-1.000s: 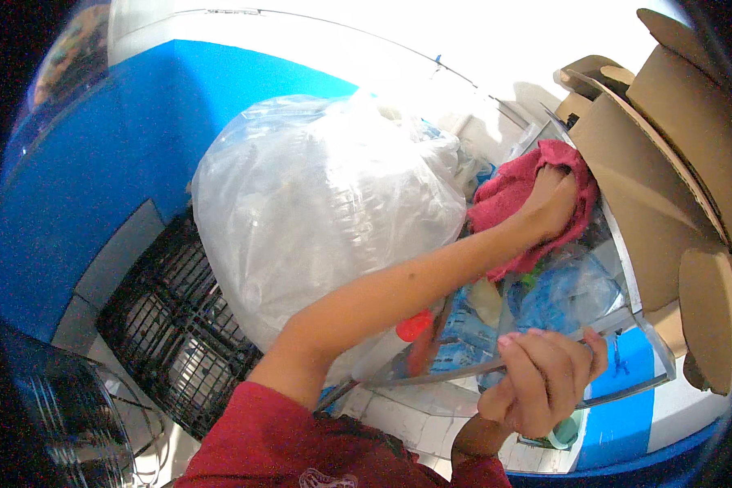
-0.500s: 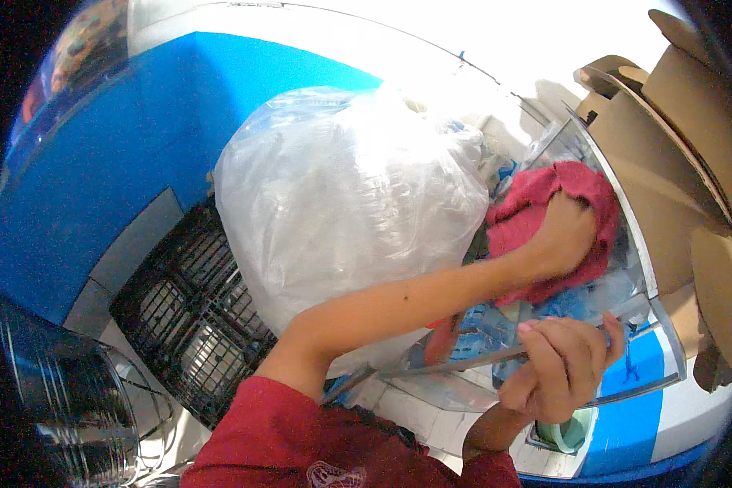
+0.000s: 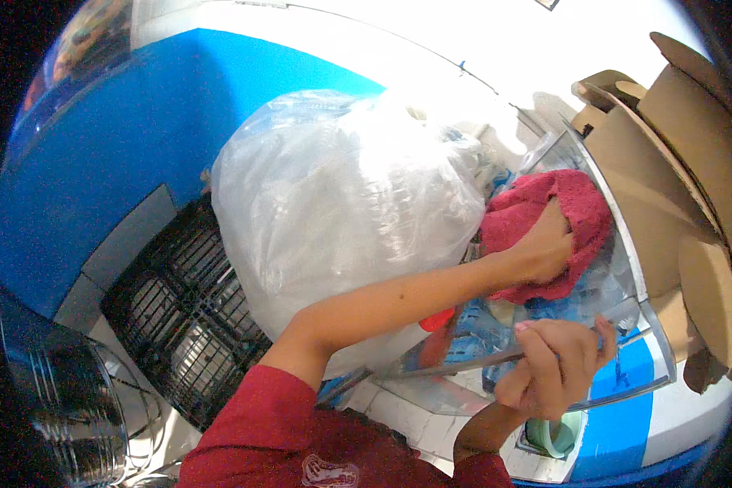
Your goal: The person retrieves a red cloth from a metal shelving unit, moves to a sink, and washes the cloth by hand in a basin of water. They rinse and wring the cloth multiple times before returning it to the shelf.
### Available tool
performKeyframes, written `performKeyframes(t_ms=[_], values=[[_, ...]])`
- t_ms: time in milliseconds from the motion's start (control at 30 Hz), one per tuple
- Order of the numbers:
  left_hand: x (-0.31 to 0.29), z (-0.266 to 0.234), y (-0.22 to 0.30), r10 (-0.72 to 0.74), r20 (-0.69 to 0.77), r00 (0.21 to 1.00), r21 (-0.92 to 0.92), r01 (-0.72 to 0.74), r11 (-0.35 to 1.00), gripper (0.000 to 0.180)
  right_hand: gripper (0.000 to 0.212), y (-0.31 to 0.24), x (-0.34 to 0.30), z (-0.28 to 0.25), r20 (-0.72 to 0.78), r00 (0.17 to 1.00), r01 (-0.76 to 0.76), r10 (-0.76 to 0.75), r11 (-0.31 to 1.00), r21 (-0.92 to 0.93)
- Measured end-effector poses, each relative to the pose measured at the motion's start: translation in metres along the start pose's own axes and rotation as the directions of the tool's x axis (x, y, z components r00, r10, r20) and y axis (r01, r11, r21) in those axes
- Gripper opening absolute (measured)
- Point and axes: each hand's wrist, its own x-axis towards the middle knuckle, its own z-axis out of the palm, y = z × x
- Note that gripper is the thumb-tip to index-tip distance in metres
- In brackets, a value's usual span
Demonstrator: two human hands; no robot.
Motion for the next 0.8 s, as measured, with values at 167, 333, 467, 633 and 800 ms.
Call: performKeyframes(t_ms=[167, 333, 467, 633, 800], values=[[-0.01, -0.008, 0.016, -0.166, -0.013, 0.986, -0.205, 0.16, 0.966, 0.037, 0.02, -0.003, 0.0, -0.002, 0.024, 0.999, -0.036, 0.036, 0.999, -0.004], [-0.016, -0.013, 0.019, -0.07, -0.03, 0.997, -0.134, 0.065, 0.989, 0.033, 0.023, -0.005, 0.001, 0.0, 0.028, 0.998, -0.063, 0.064, 0.998, -0.029], [0.003, 0.009, -0.008, 0.081, -0.143, 0.986, 0.041, -0.076, 0.996, 0.029, 0.024, -0.006, 0.001, 0.003, 0.004, 0.998, -0.063, 0.063, 0.997, -0.044], [0.066, 0.048, -0.11, -0.36, 0.158, 0.92, 0.062, 0.355, 0.933, 0.039, 0.022, -0.006, 0.003, 0.004, 0.003, 0.997, -0.072, 0.072, 0.995, -0.071], [0.083, 0.101, -0.24, -0.171, -0.22, 0.96, -0.124, 0.146, 0.982, 0.025, 0.021, -0.005, 0.004, 0.006, 0.16, 0.987, 0.023, -0.004, 0.993, -0.118]])
